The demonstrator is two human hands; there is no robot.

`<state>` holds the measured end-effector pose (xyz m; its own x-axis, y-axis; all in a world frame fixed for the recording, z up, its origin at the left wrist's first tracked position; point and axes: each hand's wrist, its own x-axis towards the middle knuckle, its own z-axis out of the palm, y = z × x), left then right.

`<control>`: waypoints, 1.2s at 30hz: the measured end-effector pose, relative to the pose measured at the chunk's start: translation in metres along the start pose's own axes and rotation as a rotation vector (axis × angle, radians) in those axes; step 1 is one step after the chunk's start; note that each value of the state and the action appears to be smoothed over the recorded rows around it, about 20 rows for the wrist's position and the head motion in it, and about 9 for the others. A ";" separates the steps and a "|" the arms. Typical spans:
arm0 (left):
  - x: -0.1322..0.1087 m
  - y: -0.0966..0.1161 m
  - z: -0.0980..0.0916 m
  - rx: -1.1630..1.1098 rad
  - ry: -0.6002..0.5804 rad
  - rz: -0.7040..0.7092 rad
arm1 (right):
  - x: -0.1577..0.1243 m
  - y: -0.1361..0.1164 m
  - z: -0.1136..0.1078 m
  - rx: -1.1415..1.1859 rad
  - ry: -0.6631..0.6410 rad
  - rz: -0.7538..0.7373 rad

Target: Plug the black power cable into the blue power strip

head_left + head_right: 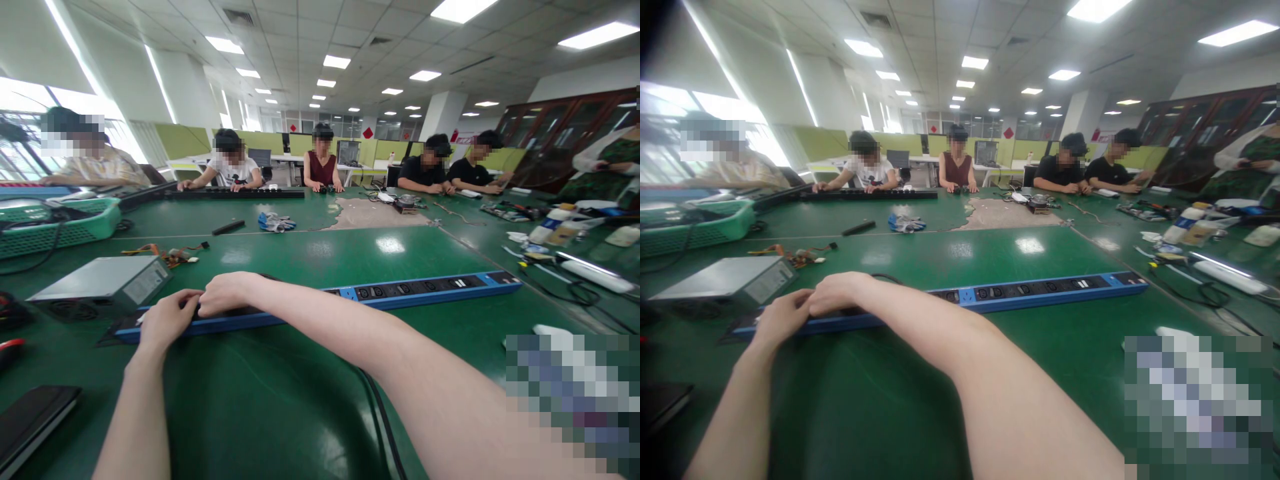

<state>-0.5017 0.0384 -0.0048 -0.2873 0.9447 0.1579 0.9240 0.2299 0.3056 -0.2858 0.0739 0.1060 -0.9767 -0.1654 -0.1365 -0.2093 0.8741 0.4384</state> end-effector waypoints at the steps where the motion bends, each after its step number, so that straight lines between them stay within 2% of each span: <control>1: 0.000 0.000 0.000 -0.003 0.005 0.002 | 0.001 0.000 0.000 0.008 0.002 -0.006; 18: -0.001 -0.001 -0.001 -0.028 0.007 -0.001 | 0.011 -0.008 -0.004 0.087 -0.027 0.035; 22: 0.000 -0.002 0.000 -0.010 0.015 0.007 | 0.012 -0.002 -0.006 0.078 -0.049 0.030; 25: -0.002 -0.001 0.000 0.003 0.029 -0.007 | 0.000 0.015 -0.023 0.016 -0.048 0.099; 29: -0.005 0.002 -0.001 -0.062 0.041 0.014 | -0.034 0.031 -0.052 -0.054 -0.008 0.248; 32: -0.006 0.003 -0.002 -0.076 0.049 0.029 | -0.057 0.019 -0.056 -0.040 -0.034 0.233; 36: -0.006 0.003 -0.002 -0.065 0.048 0.035 | -0.068 -0.009 -0.043 0.016 -0.076 0.204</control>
<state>-0.4975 0.0331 -0.0033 -0.2681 0.9394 0.2139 0.9158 0.1796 0.3591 -0.2197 0.0581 0.1492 -0.9923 0.0503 -0.1128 -0.0059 0.8931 0.4498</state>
